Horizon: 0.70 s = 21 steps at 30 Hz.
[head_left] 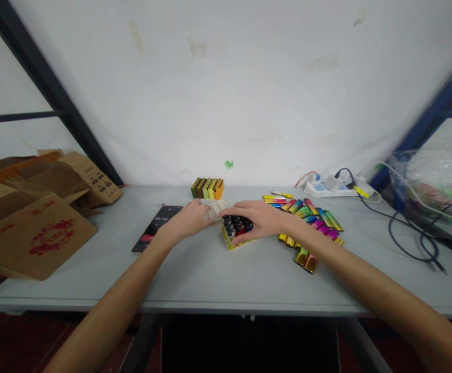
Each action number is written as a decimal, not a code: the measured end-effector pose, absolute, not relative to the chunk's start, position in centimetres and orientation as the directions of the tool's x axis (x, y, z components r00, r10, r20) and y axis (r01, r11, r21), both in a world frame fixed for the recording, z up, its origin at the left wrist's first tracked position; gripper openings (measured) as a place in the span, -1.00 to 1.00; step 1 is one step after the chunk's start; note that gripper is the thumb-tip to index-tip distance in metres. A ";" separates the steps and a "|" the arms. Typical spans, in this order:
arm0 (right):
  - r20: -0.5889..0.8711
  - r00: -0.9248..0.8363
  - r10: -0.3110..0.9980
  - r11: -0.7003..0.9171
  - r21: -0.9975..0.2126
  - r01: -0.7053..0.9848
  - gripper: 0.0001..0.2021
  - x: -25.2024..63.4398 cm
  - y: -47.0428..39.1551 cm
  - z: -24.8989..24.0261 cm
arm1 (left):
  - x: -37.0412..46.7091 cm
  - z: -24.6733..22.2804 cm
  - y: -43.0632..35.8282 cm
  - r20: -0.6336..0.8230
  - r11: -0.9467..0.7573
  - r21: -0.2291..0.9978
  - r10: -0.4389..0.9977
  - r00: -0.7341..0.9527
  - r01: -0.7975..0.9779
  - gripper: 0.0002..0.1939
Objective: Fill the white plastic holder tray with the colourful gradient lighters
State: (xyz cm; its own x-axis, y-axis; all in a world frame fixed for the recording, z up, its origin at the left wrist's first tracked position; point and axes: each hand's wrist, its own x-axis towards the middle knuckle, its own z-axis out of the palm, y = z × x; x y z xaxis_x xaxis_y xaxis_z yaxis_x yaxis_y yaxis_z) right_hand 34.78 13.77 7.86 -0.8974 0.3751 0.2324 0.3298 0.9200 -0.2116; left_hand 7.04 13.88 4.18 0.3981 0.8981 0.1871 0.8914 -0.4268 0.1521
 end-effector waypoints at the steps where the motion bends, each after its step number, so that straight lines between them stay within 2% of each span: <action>1: 0.235 -0.905 0.355 0.926 -0.222 0.306 -0.25 34.7 13.3 7.9 | 7.5 4.3 13.9 0.165 -0.450 0.154 0.890 0.426 0.880 -0.64; 5: 0.254 -0.922 0.293 0.942 -0.241 0.233 -0.27 34.1 11.7 8.2 | 9.5 5.1 14.2 0.149 -0.558 0.234 0.830 0.538 0.796 -0.65; 9: 0.293 -0.911 0.290 0.952 -0.187 0.242 -0.24 35.0 10.1 9.3 | 11.3 5.5 15.2 0.151 -0.650 0.313 0.754 0.640 0.692 -0.61; 12: 0.319 -0.852 0.416 0.908 -0.206 0.366 -0.24 38.2 8.2 10.1 | 12.0 5.7 15.3 0.132 -0.633 0.296 0.768 0.626 0.715 -0.59; 15: 0.317 -0.759 0.568 0.823 -0.227 0.521 -0.23 43.2 5.9 9.1 | 11.4 5.9 13.5 0.212 -0.541 0.291 0.841 0.498 0.789 -0.43; 18: 0.269 -0.701 0.661 0.750 -0.189 0.634 -0.23 47.7 3.8 6.0 | 9.9 6.4 10.0 0.226 -0.432 0.387 0.901 0.370 0.815 -0.31; 21: 0.233 -0.678 0.697 0.713 -0.128 0.689 -0.27 49.5 3.1 2.9 | 8.2 7.1 6.3 0.115 -0.374 0.463 0.924 0.364 0.804 -0.25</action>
State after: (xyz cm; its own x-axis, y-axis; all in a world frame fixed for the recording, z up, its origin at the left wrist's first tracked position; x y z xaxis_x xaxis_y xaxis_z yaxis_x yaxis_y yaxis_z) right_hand 49.51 3.09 2.91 -0.6783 0.6968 0.2330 0.6889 0.7134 -0.1281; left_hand 8.18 6.26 7.06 0.3638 0.9243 0.1152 0.8038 -0.3741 0.4625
